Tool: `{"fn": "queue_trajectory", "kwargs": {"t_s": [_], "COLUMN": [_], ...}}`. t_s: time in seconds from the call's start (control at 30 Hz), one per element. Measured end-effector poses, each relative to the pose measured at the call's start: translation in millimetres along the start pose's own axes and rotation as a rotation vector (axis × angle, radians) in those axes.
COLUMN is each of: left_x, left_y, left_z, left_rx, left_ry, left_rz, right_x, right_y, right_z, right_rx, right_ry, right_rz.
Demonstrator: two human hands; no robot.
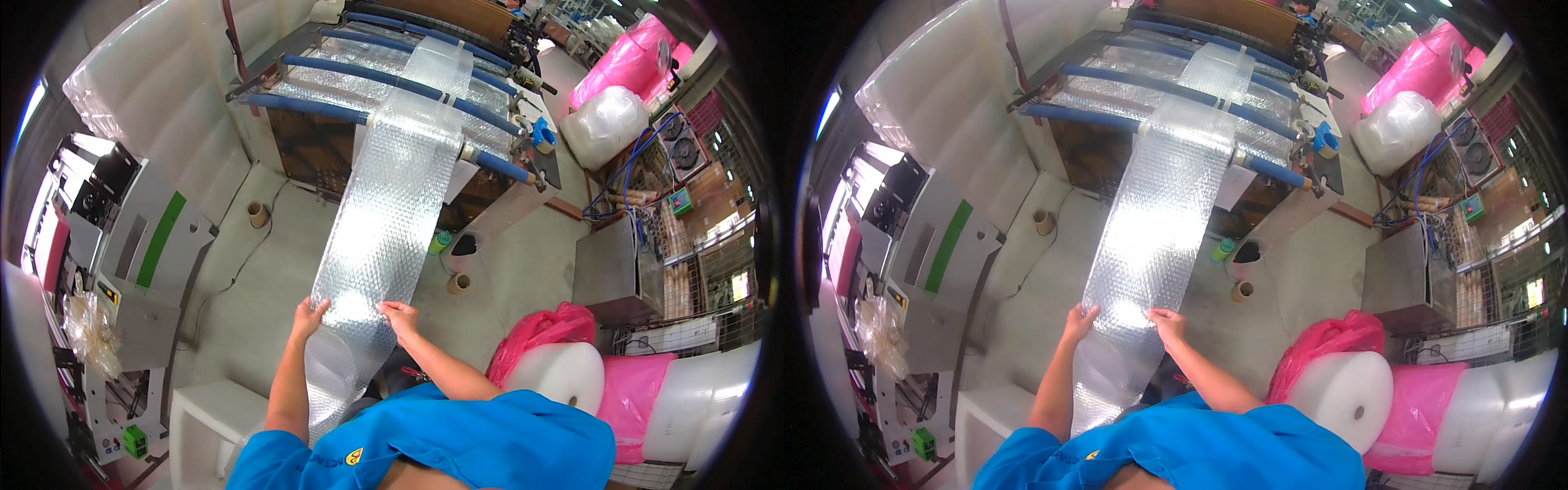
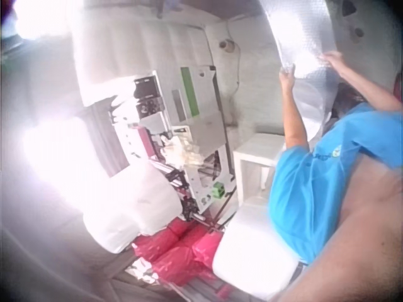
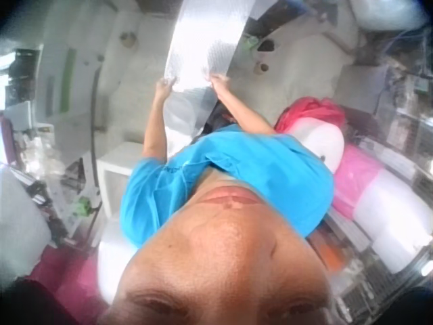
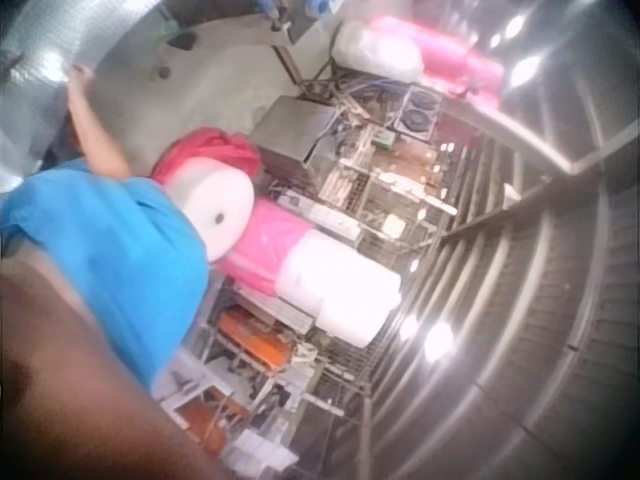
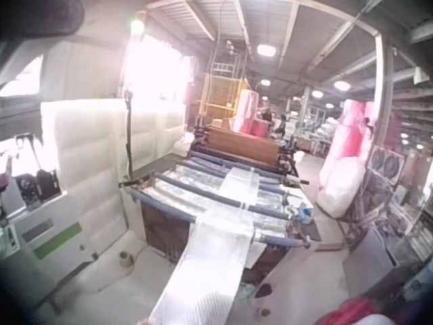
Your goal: The person handles a long sheet of bubble wrap, pulling it from a machine and guiding it through rollers. They use a tape measure to measure the bubble wrap and then continue to pull and guide the material.
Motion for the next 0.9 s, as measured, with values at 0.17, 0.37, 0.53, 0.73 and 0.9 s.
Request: {"fn": "queue_trajectory", "kwargs": {"t_s": [0.17,0.37,0.53,0.73,0.9], "left_x": [-11,23,45,92,172], "left_y": [15,48,74,90,89], "left_z": [-3,62,116,166,168], "left_rx": [-0.060,-0.025,0.025,0.019,0.058], "left_ry": [-0.152,-0.026,0.066,0.058,0.109], "left_rz": [0.079,0.111,0.045,0.098,0.076], "right_x": [23,-37,-86,-143,-210], "right_y": [-11,-6,-6,3,-4], "right_z": [22,73,119,147,135], "right_rx": [0.079,0.094,0.099,0.057,-0.008], "right_ry": [-0.035,-0.136,-0.207,-0.278,-0.334], "right_rz": [-0.079,-0.067,-0.068,0.027,-0.020]}}
Point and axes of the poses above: each hand's wrist, its own z-axis towards the middle knuckle, its own y-axis out of the palm, x = y × z, the point moved 9 cm from there along z, towards the middle knuckle, and after that the axes turned 7 degrees about x, right-handed, at the moved point
